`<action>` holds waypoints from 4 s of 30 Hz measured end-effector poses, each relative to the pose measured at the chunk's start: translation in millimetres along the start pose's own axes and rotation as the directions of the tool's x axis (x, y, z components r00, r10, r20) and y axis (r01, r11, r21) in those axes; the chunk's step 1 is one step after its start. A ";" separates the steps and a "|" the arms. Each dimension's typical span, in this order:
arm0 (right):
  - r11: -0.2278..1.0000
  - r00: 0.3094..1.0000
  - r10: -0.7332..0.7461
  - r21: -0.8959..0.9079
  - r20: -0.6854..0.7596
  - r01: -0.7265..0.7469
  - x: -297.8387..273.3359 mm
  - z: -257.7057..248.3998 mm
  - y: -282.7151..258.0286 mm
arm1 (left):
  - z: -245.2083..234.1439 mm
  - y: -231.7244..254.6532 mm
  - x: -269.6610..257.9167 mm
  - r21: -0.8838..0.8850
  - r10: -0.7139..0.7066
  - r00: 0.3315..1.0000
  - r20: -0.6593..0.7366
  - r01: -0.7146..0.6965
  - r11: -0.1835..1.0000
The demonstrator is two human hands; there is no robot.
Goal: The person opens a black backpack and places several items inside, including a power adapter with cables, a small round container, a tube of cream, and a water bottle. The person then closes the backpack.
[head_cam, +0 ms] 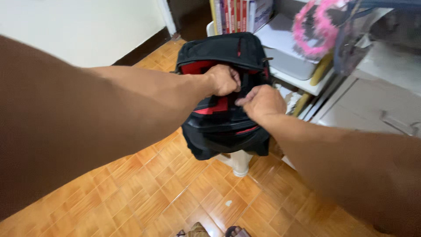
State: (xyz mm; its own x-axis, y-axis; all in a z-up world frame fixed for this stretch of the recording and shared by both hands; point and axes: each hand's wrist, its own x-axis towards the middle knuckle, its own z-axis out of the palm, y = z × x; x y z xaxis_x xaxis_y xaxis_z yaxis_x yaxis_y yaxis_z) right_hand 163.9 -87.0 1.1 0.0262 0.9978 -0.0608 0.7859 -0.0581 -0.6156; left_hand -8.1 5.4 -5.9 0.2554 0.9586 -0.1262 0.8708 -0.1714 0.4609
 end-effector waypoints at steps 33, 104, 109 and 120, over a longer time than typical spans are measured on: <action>0.844 0.992 0.124 0.524 0.025 -0.118 -45.9 -63.2 46.6 | 58.1 72.2 -117.8 -0.309 -0.072 0.973 0.221 0.140 0.941; 0.736 0.822 0.344 0.414 0.454 -0.536 154.0 -532.9 431.2 | 188.7 641.3 17.6 -0.211 -0.044 0.986 -0.161 0.009 0.977; 0.455 0.950 0.183 0.835 0.253 -0.310 67.5 -568.3 440.1 | 167.0 645.6 32.3 -0.232 -0.334 0.922 -0.197 0.287 0.929; 0.307 0.938 -0.148 0.916 0.315 -0.259 -13.5 -541.2 421.6 | 154.7 692.9 31.7 -0.828 -0.235 0.965 -0.117 0.036 0.559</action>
State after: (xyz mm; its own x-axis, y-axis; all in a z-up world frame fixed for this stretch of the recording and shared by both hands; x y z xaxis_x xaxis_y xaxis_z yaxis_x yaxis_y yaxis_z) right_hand 829.2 -107.8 167.6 -0.2860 0.9342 -0.2133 -0.3314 -0.3053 -0.8928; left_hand 668.3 -118.1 173.6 -0.0071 0.9918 -0.1277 0.1481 0.1274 0.9807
